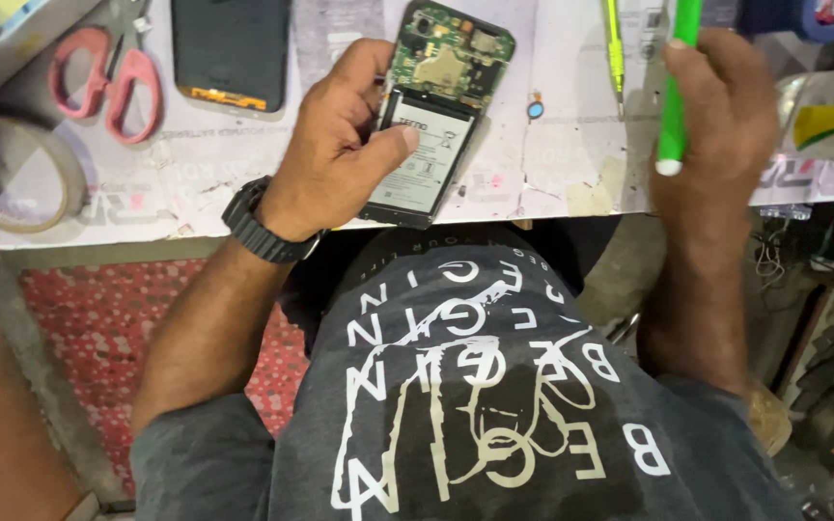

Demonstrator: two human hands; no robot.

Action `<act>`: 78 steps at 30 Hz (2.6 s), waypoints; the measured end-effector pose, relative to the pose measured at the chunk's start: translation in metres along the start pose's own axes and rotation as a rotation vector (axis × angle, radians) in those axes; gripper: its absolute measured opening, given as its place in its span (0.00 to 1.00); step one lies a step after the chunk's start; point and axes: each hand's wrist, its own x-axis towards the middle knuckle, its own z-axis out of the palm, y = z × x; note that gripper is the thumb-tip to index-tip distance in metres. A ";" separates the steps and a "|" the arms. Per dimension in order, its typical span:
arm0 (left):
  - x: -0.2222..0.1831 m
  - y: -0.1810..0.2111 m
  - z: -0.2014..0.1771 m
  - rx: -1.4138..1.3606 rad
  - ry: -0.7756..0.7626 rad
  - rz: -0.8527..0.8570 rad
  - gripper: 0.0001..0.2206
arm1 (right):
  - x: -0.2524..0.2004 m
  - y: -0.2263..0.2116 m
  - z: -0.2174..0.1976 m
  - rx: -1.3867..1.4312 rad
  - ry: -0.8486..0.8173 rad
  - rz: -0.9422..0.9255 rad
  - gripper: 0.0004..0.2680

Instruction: The person uses a green utility knife and a black plastic spudger to pry and remove the battery from a disassembled smartphone. The battery is lifted out of the phone chassis and placed on the workbench.

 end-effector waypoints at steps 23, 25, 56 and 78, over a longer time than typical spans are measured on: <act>0.001 0.005 0.003 0.044 0.019 -0.013 0.16 | 0.027 -0.074 0.021 0.363 0.049 -0.133 0.17; 0.001 0.005 0.004 0.041 0.018 -0.001 0.16 | 0.033 -0.080 0.024 0.359 0.055 -0.139 0.19; -0.001 0.001 -0.001 0.116 -0.016 0.062 0.17 | 0.032 -0.084 0.043 0.393 0.144 -0.193 0.12; -0.002 0.002 0.000 0.205 0.012 0.059 0.14 | 0.036 -0.088 0.044 0.497 0.112 -0.027 0.06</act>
